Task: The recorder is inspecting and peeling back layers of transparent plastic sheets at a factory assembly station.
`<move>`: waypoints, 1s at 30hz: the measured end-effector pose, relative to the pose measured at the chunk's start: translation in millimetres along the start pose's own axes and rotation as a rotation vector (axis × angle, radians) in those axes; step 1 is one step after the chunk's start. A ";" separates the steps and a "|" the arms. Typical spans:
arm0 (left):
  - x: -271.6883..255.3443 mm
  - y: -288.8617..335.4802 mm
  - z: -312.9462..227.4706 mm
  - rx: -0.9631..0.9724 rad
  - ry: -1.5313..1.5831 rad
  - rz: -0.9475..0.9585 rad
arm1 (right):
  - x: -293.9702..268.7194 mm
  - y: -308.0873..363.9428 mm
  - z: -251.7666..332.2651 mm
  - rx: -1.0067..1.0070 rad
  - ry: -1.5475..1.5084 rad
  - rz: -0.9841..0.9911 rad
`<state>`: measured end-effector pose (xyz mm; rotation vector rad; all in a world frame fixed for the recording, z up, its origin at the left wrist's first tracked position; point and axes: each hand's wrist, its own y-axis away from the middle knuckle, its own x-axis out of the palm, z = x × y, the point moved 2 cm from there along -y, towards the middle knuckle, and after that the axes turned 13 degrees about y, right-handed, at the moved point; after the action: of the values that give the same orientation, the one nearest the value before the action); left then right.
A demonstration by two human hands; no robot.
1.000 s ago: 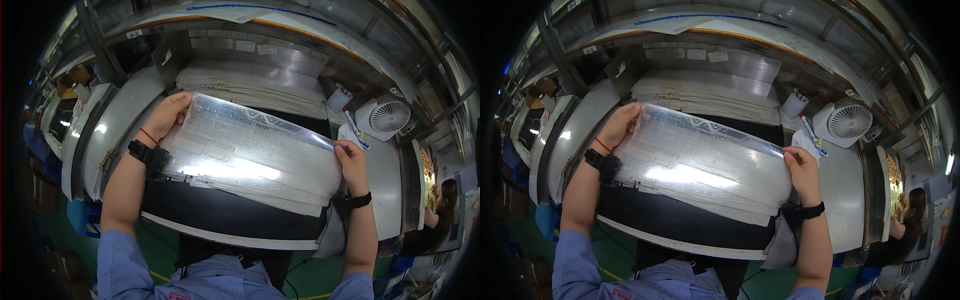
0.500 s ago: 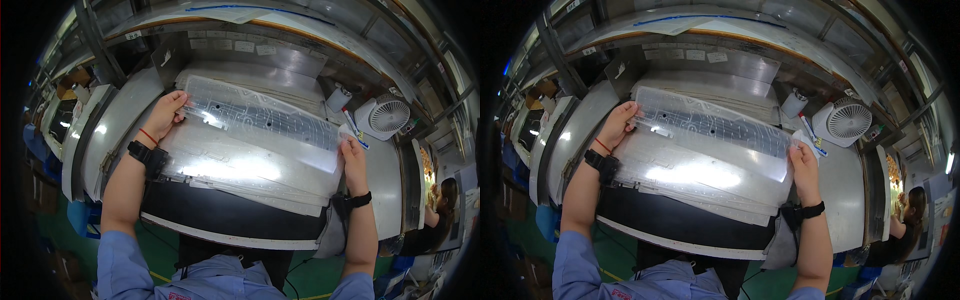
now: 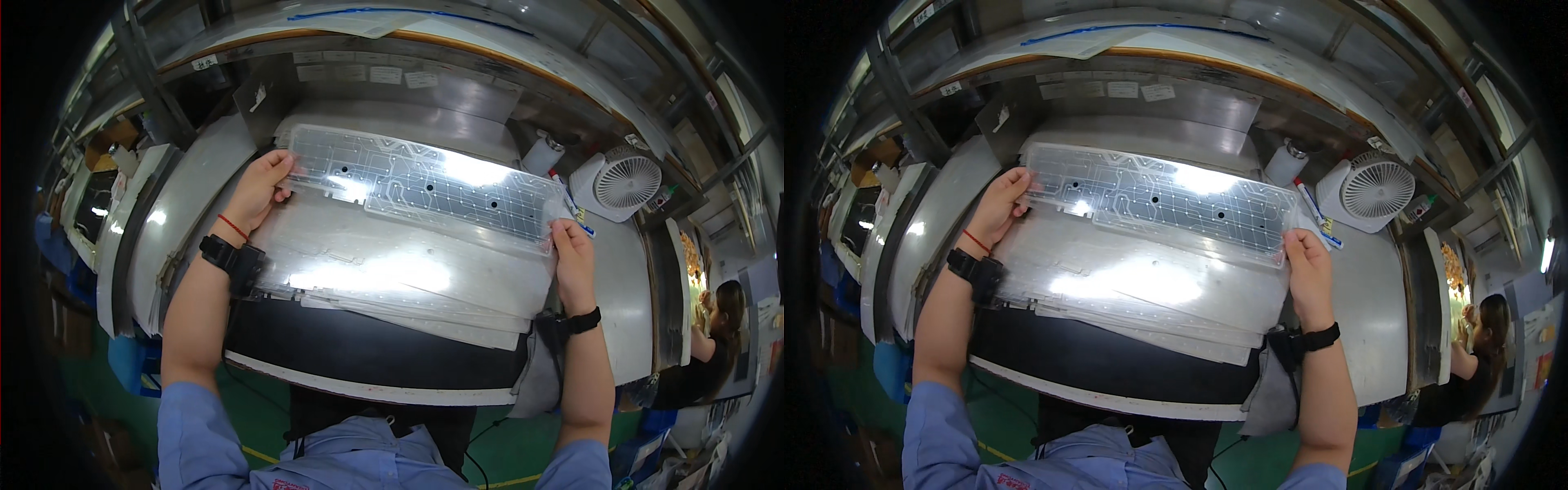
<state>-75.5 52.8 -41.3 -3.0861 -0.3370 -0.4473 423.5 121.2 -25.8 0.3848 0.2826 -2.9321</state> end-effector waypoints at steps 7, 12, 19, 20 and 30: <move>-1.7 0.1 -0.6 0.053 0.228 -0.121 | 5.7 3.7 6.6 0.041 0.047 0.071; 0.4 1.4 -2.6 0.071 0.291 -0.111 | 5.0 6.8 13.2 0.019 0.384 0.223; 0.4 0.9 -2.2 0.023 0.227 -0.077 | 2.7 5.3 14.0 -0.252 0.484 0.111; 1.6 1.1 -2.1 0.024 0.221 -0.089 | 1.8 4.7 11.5 -0.224 0.407 0.092; 10.1 6.8 -1.9 -0.083 -0.073 0.159 | 1.3 0.4 2.3 -0.075 0.180 -0.032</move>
<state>-65.1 48.2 -36.5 -3.1828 -0.0732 -0.3540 421.8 120.2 -24.1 0.6394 0.4254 -2.9108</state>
